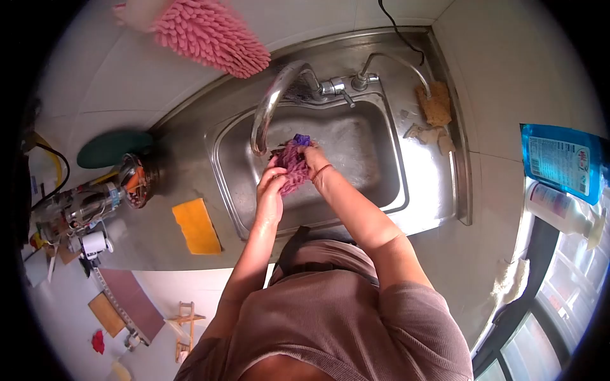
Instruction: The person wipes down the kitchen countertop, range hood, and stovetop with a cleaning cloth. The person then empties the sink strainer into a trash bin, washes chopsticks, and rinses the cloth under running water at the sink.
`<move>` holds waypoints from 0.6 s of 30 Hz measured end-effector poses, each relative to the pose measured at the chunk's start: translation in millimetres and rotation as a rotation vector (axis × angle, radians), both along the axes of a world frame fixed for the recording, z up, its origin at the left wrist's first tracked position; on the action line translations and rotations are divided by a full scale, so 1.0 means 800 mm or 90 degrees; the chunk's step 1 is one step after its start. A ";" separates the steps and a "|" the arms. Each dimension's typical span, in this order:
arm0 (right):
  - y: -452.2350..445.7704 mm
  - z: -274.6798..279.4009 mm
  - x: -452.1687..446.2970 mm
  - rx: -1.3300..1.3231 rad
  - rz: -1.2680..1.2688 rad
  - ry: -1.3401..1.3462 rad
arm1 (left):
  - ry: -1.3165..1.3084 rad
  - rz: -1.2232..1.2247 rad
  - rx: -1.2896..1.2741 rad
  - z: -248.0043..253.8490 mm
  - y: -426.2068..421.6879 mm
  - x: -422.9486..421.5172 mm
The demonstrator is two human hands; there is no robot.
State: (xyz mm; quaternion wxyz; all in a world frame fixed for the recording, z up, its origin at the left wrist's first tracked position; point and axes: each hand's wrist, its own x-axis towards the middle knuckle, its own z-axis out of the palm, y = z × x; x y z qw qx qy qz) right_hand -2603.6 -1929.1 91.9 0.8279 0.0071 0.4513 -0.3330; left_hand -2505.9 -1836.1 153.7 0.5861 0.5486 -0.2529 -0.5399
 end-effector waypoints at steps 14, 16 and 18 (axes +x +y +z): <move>0.082 0.074 0.036 -0.734 0.237 0.699 | 0.600 -0.055 0.091 -0.103 -0.032 0.045; 0.055 0.067 0.034 -0.676 0.284 0.755 | 0.531 0.008 0.191 -0.089 -0.035 0.035; 0.037 0.057 0.028 -0.631 0.285 0.755 | 0.481 0.044 0.250 -0.054 -0.041 0.020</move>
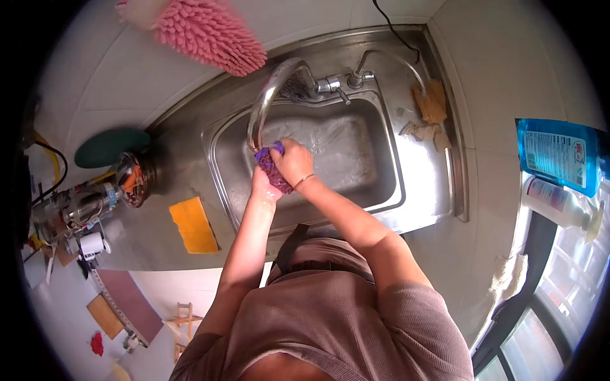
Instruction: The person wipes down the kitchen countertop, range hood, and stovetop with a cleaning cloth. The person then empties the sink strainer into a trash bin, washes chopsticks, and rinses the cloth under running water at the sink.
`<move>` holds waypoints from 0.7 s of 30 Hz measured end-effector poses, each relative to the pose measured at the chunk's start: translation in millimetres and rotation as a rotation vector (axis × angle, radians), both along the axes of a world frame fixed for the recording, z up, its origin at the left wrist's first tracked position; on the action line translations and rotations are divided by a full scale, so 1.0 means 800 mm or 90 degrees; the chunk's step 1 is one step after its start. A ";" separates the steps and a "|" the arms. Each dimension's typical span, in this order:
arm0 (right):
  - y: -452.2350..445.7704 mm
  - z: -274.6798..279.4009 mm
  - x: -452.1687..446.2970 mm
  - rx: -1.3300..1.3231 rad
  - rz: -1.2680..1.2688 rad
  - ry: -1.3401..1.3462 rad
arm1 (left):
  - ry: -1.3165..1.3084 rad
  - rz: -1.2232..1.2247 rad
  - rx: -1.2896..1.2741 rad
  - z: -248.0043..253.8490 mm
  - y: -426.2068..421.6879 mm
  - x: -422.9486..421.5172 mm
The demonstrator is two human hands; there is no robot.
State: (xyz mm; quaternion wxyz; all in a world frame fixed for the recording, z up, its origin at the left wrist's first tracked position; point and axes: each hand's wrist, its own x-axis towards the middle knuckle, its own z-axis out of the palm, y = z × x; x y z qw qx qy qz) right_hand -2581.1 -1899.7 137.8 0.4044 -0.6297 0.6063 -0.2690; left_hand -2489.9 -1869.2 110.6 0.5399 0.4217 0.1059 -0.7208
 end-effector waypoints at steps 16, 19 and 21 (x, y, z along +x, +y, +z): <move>-0.041 -0.029 -0.032 0.044 -0.022 -0.123 | -0.195 -0.106 0.008 0.026 -0.013 0.030; -0.041 -0.030 -0.028 0.458 -0.084 -0.679 | -0.174 -0.106 -0.093 0.032 -0.020 0.029; -0.026 -0.026 -0.015 0.161 0.005 -0.388 | -0.177 -0.095 -0.106 0.014 -0.031 0.028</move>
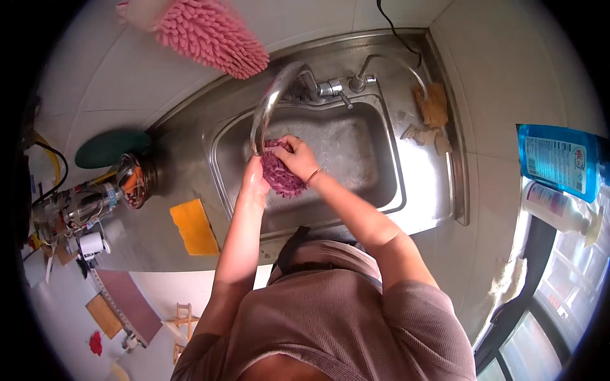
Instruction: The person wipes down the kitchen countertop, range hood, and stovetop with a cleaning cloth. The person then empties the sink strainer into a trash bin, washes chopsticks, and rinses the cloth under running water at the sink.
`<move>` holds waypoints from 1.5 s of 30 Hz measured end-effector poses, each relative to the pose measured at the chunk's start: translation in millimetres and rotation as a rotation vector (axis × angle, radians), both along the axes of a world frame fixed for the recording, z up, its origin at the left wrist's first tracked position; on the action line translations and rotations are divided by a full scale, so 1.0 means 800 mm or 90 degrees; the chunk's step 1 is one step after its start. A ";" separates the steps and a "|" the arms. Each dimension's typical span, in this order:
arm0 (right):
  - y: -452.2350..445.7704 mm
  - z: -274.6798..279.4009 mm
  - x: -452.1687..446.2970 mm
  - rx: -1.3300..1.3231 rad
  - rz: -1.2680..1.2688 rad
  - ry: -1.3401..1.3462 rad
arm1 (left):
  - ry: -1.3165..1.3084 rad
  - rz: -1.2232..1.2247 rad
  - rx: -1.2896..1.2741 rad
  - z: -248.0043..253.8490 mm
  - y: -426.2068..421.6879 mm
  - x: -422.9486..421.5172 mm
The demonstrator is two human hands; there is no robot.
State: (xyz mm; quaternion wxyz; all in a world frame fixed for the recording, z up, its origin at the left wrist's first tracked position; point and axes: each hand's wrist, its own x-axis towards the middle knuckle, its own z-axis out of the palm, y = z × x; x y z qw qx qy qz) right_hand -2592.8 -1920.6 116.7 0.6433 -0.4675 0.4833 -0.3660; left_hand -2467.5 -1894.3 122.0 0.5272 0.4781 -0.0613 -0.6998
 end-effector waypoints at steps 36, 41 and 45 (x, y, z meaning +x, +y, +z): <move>0.016 0.056 -0.005 -0.221 0.124 0.241 | 0.215 -0.040 0.146 -0.013 0.044 0.004; 0.066 0.088 0.006 -0.471 0.210 0.380 | 0.175 0.071 -0.013 -0.010 0.038 -0.029; 0.019 0.042 0.001 -0.213 0.155 0.467 | 0.168 0.100 0.096 -0.007 0.032 -0.028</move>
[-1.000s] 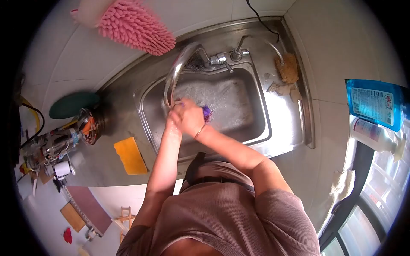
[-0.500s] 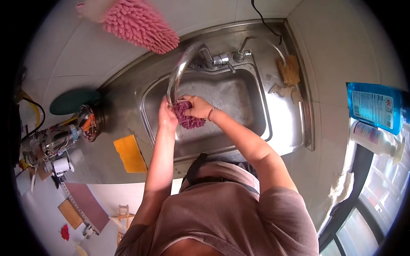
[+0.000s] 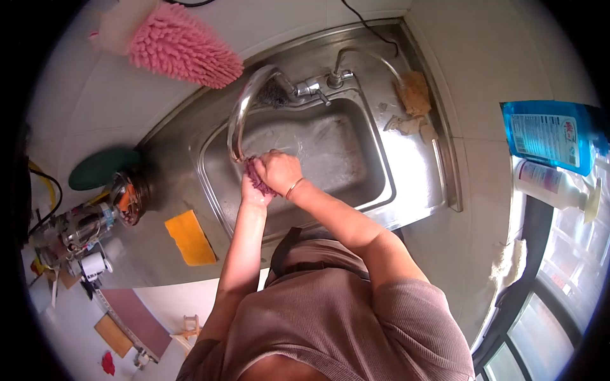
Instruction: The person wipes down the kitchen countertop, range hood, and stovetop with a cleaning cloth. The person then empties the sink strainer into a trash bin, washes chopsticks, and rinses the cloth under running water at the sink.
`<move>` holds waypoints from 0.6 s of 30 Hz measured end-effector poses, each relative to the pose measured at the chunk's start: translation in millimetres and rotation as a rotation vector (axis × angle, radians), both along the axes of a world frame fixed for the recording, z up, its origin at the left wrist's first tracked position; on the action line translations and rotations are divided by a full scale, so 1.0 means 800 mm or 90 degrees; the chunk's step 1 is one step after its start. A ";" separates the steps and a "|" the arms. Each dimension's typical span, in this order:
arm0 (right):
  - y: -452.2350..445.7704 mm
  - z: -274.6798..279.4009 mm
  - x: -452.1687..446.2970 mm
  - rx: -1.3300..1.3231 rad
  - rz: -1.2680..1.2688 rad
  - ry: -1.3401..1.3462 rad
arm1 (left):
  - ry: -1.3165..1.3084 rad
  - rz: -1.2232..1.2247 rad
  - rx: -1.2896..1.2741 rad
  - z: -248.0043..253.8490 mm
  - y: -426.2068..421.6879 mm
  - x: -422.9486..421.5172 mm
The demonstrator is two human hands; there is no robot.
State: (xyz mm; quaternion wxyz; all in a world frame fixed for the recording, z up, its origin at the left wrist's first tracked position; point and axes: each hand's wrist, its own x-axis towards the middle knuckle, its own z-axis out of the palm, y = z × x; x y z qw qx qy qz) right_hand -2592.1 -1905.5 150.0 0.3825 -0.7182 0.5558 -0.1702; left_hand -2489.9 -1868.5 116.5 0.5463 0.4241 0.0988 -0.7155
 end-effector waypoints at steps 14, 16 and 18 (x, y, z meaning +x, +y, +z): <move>-0.026 -0.048 -0.031 0.569 -0.104 -0.575 | -0.178 -0.157 -0.057 0.004 -0.013 0.043; -0.029 -0.043 -0.020 0.322 -0.056 -0.427 | 0.002 -0.193 0.011 0.016 -0.012 0.049; -0.016 -0.017 -0.011 0.097 -0.049 -0.304 | -0.008 -0.188 -0.001 0.021 -0.012 0.052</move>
